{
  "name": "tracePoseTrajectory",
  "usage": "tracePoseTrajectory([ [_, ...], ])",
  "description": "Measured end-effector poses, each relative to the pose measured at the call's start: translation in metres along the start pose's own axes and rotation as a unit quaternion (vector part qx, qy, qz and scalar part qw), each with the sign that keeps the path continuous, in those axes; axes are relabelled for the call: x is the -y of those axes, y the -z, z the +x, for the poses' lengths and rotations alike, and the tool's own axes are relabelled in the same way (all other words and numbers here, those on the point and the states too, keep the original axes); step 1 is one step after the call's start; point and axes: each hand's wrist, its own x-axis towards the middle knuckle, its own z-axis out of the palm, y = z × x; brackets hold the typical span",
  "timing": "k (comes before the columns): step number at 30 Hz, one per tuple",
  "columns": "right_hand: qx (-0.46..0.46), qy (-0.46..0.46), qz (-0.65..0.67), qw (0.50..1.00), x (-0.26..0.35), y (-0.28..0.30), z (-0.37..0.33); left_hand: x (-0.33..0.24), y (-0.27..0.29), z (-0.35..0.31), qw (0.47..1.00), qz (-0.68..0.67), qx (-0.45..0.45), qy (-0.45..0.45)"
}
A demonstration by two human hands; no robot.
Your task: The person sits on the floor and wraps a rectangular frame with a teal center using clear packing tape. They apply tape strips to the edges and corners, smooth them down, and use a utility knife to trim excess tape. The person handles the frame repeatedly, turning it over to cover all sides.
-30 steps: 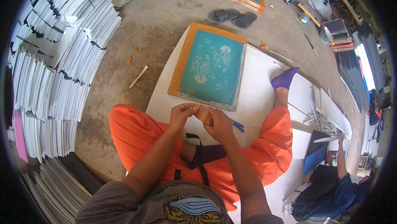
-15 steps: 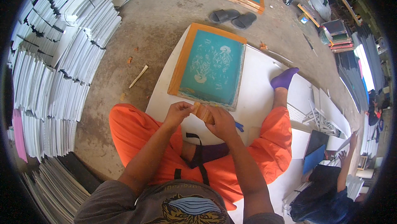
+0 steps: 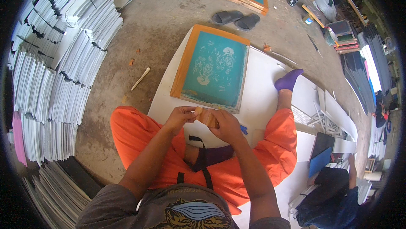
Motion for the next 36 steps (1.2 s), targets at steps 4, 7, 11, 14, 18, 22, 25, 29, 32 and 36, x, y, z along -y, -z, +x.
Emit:
tracePoseTrajectory([
  [4, 0.013, -0.011, 0.012, 1.000, -0.001, 0.004, -0.002, -0.002, -0.001, -0.001, 0.999, 0.035, 0.009, 0.007],
  [7, 0.019, -0.029, 0.034, 0.999, 0.004, 0.010, -0.001, -0.010, -0.007, -0.006, 0.997, 0.075, 0.002, -0.020],
  [11, 0.017, -0.050, 0.064, 0.997, 0.005, 0.015, -0.001, -0.013, -0.011, -0.009, 0.992, 0.106, -0.027, -0.065],
  [14, -0.013, -0.024, 0.052, 0.998, 0.007, 0.012, 0.003, -0.005, -0.007, -0.004, 0.993, 0.082, -0.030, -0.076],
  [18, -0.011, -0.049, 0.034, 0.998, 0.004, 0.010, 0.003, -0.012, -0.009, -0.006, 0.990, 0.081, -0.045, -0.103],
  [22, 0.034, -0.051, -0.011, 0.998, -0.008, 0.018, 0.002, -0.020, -0.005, -0.008, 0.990, 0.093, -0.046, -0.091],
  [25, 0.058, -0.057, -0.024, 0.996, -0.012, 0.027, -0.002, -0.021, -0.008, -0.010, 0.986, 0.124, -0.042, -0.104],
  [29, 0.084, -0.103, -0.058, 0.989, -0.027, 0.040, -0.015, -0.028, 0.012, -0.007, 0.987, 0.104, -0.042, -0.118],
  [32, 0.110, -0.145, -0.082, 0.980, -0.036, 0.057, -0.026, -0.032, 0.034, -0.005, 0.986, 0.111, -0.059, -0.113],
  [36, 0.089, -0.151, -0.086, 0.981, -0.058, 0.068, -0.048, -0.042, 0.060, -0.002, 0.986, 0.110, -0.064, -0.108],
])
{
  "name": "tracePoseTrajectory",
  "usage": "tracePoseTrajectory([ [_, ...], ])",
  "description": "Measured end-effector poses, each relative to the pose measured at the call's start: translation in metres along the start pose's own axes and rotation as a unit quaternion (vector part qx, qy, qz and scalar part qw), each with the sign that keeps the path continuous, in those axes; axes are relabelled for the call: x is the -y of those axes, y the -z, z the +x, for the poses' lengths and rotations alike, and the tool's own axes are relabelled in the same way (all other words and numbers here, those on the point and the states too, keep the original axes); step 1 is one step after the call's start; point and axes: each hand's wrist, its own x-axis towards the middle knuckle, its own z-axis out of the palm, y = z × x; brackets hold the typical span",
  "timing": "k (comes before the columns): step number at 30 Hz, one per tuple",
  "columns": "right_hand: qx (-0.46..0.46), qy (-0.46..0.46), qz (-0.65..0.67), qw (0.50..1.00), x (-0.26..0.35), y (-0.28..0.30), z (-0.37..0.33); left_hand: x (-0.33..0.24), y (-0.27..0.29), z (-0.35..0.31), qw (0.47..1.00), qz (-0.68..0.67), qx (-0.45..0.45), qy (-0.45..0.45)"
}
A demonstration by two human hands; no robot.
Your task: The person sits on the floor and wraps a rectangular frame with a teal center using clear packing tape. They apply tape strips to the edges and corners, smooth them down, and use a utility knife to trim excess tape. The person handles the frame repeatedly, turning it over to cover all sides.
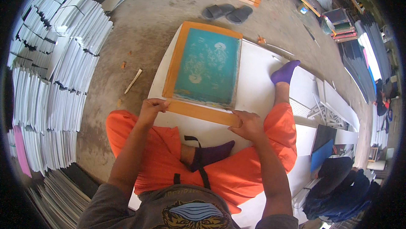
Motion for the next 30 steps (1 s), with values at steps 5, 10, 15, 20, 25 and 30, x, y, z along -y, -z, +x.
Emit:
tracePoseTrajectory([
  [5, -0.013, -0.023, -0.001, 1.000, -0.026, 0.004, -0.008, 0.010, 0.030, 0.017, 1.000, 0.021, -0.015, -0.002],
  [10, 0.008, -0.077, -0.004, 0.997, -0.048, 0.017, -0.009, 0.021, 0.055, 0.032, 0.998, 0.033, -0.042, 0.013],
  [15, 0.002, -0.068, 0.010, 0.998, -0.078, 0.015, -0.003, 0.022, 0.053, 0.046, 0.998, 0.046, -0.031, 0.027],
  [20, 0.053, -0.079, -0.005, 0.995, -0.102, 0.016, 0.006, 0.013, 0.066, 0.066, 0.995, 0.084, -0.031, 0.042],
  [25, 0.016, -0.114, 0.123, 0.986, -0.106, 0.022, 0.017, 0.013, 0.065, 0.093, 0.998, 0.048, -0.042, 0.026],
  [30, -0.003, -0.176, 0.212, 0.961, -0.141, 0.017, 0.024, 0.004, 0.057, 0.105, 0.999, 0.022, -0.026, 0.030],
])
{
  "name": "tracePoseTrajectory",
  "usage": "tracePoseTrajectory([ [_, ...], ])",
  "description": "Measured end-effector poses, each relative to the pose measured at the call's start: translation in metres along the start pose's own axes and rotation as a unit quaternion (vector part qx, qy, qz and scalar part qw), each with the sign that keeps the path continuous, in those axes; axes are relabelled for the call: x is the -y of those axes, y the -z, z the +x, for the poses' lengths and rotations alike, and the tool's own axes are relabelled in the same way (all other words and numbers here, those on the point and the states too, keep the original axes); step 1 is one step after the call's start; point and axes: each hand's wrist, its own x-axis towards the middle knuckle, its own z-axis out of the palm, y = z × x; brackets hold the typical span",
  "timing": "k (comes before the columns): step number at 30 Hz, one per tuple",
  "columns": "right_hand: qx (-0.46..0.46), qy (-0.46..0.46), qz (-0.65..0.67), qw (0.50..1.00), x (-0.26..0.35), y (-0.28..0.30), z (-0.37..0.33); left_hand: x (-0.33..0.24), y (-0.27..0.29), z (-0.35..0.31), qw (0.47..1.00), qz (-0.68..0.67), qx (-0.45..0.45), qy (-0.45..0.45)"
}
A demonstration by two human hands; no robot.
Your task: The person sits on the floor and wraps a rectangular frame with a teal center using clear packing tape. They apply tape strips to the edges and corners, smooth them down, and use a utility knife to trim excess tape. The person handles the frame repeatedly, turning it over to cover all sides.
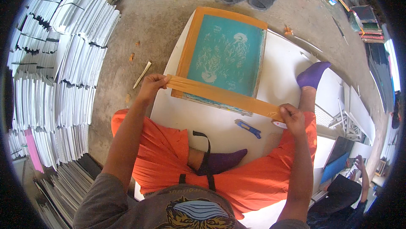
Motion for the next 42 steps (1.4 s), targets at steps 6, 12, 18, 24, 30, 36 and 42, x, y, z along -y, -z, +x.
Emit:
tracePoseTrajectory([
  [6, 0.004, -0.034, -0.058, 0.998, 0.040, -0.029, -0.006, 0.039, 0.021, -0.005, 0.999, 0.033, -0.017, 0.025],
  [12, -0.013, -0.052, -0.118, 0.992, 0.033, -0.047, 0.001, 0.056, 0.027, -0.005, 0.998, 0.023, -0.047, 0.023],
  [18, 0.020, 0.101, -0.152, 0.983, 0.034, -0.034, -0.004, 0.055, 0.044, -0.008, 0.998, -0.044, -0.039, 0.025],
  [24, 0.021, 0.037, -0.020, 0.999, 0.014, -0.030, -0.006, 0.054, 0.043, -0.010, 0.999, -0.016, -0.027, 0.020],
  [30, 0.000, -0.024, -0.151, 0.988, 0.036, -0.037, -0.005, 0.055, 0.038, -0.011, 0.998, 0.002, -0.050, 0.029],
  [36, -0.039, 0.018, -0.170, 0.985, 0.040, -0.051, -0.003, 0.061, 0.040, -0.007, 0.997, -0.018, -0.072, 0.004],
  [42, -0.033, 0.028, -0.195, 0.980, 0.049, -0.054, -0.002, 0.067, 0.043, -0.005, 0.997, -0.007, -0.080, 0.008],
])
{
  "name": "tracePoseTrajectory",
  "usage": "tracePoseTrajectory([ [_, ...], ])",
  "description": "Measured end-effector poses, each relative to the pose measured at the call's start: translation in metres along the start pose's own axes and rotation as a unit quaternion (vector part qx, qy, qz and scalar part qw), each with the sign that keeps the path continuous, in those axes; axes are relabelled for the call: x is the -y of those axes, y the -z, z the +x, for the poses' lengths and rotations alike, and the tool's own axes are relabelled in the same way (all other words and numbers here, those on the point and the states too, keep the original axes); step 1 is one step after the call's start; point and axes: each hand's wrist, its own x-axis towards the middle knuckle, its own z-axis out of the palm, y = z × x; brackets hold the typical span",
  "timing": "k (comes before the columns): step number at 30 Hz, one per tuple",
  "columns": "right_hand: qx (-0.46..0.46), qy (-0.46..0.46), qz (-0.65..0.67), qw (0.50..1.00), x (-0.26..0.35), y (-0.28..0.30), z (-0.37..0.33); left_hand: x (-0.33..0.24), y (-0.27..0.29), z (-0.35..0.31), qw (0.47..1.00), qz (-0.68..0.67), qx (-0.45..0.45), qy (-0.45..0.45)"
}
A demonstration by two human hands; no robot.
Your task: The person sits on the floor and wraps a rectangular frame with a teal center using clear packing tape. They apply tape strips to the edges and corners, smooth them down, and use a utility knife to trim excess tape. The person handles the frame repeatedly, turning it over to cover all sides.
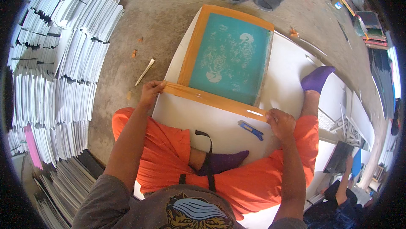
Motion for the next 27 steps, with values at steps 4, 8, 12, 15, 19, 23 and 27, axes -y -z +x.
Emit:
tracePoseTrajectory([
  [4, -0.011, 0.022, -0.015, 1.000, -0.005, -0.005, 0.000, 0.003, -0.002, -0.001, 1.000, -0.005, -0.009, -0.007],
  [8, -0.016, 0.021, -0.017, 0.999, -0.006, -0.004, -0.001, 0.003, -0.005, -0.002, 1.000, 0.002, -0.012, -0.011],
  [12, -0.006, 0.001, -0.030, 1.000, -0.011, -0.003, -0.002, 0.000, -0.009, -0.005, 1.000, 0.021, -0.014, -0.002],
  [15, 0.014, -0.029, -0.013, 0.999, -0.008, -0.001, -0.001, 0.000, -0.010, -0.006, 1.000, 0.018, -0.009, -0.004],
  [19, 0.009, -0.023, -0.026, 0.999, -0.011, -0.001, 0.000, 0.000, -0.012, -0.007, 1.000, 0.012, -0.008, -0.007],
  [23, 0.017, -0.035, -0.022, 0.999, -0.011, 0.000, 0.001, 0.001, -0.014, -0.007, 1.000, 0.015, -0.011, 0.002],
  [27, 0.004, -0.025, -0.024, 0.999, -0.012, 0.000, 0.000, -0.006, -0.020, -0.011, 1.000, 0.006, -0.020, 0.020],
])
